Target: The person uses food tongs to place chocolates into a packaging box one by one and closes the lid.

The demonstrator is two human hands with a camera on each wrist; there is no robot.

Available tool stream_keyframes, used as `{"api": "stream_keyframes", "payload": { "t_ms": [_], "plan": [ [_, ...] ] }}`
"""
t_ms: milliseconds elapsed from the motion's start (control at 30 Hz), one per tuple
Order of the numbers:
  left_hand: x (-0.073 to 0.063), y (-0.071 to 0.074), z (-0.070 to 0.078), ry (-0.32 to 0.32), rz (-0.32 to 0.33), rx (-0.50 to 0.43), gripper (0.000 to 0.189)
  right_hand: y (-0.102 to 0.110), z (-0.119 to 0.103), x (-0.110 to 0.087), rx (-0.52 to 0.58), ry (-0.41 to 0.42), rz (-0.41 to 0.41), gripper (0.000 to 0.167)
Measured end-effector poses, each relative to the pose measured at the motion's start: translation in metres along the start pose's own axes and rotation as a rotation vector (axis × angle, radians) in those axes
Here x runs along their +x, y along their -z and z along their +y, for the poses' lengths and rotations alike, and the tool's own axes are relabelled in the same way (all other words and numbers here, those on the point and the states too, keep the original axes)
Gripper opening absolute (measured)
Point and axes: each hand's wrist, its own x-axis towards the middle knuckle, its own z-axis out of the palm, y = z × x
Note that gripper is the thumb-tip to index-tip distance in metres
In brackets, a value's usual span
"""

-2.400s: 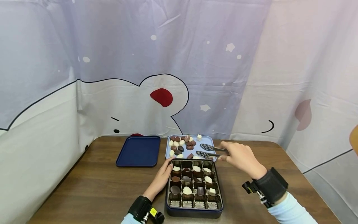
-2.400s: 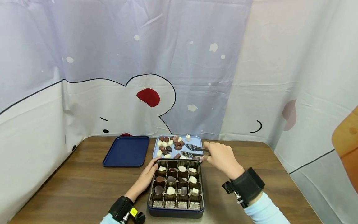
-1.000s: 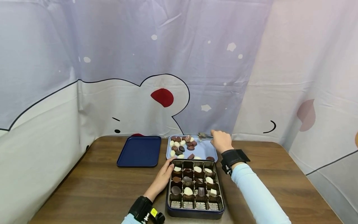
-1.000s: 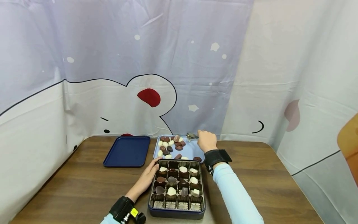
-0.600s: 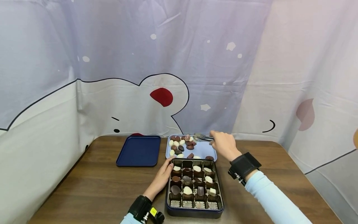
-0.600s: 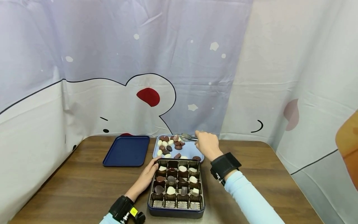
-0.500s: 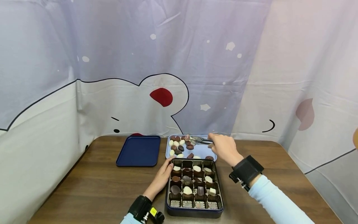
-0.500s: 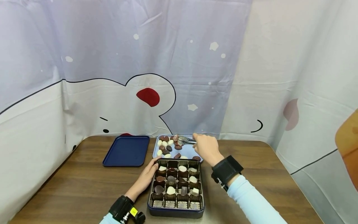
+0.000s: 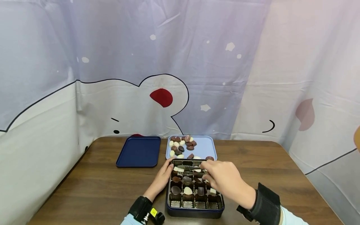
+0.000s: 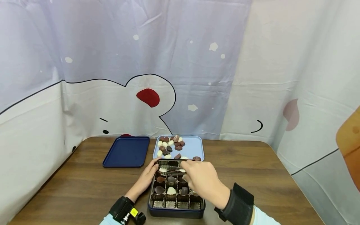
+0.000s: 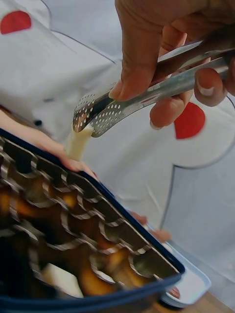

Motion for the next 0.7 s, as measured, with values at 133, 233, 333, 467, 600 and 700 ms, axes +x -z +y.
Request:
{"api": "stream_keyframes", "payload": {
  "t_ms": [133, 233, 333, 467, 600, 700],
  "plan": [
    [0.0, 0.0, 0.0, -0.01, 0.005, 0.003, 0.044, 0.005, -0.013, -0.006, 0.014, 0.05, -0.008, 0.026],
    [0.0, -0.001, -0.001, -0.02, 0.005, 0.009, 0.044, 0.007, -0.021, -0.01, 0.047, 0.073, -0.036, 0.025],
    [0.0, -0.001, -0.003, -0.03, 0.006, 0.009, 0.044, 0.007, -0.026, -0.013, 0.083, 0.096, -0.068, 0.025],
    [0.001, -0.001, -0.003, -0.038, 0.005, -0.006, 0.045, 0.005, -0.031, -0.016, 0.078, 0.132, -0.079, 0.026],
    [0.002, -0.001, -0.002, -0.037, 0.01, -0.003, 0.043, 0.002, -0.032, -0.019, 0.077, 0.146, -0.09, 0.027],
    [-0.001, -0.001, 0.004, -0.029, 0.017, -0.008, 0.041, 0.001, -0.032, -0.021, 0.107, 0.131, -0.139, 0.025]
  ]
}}
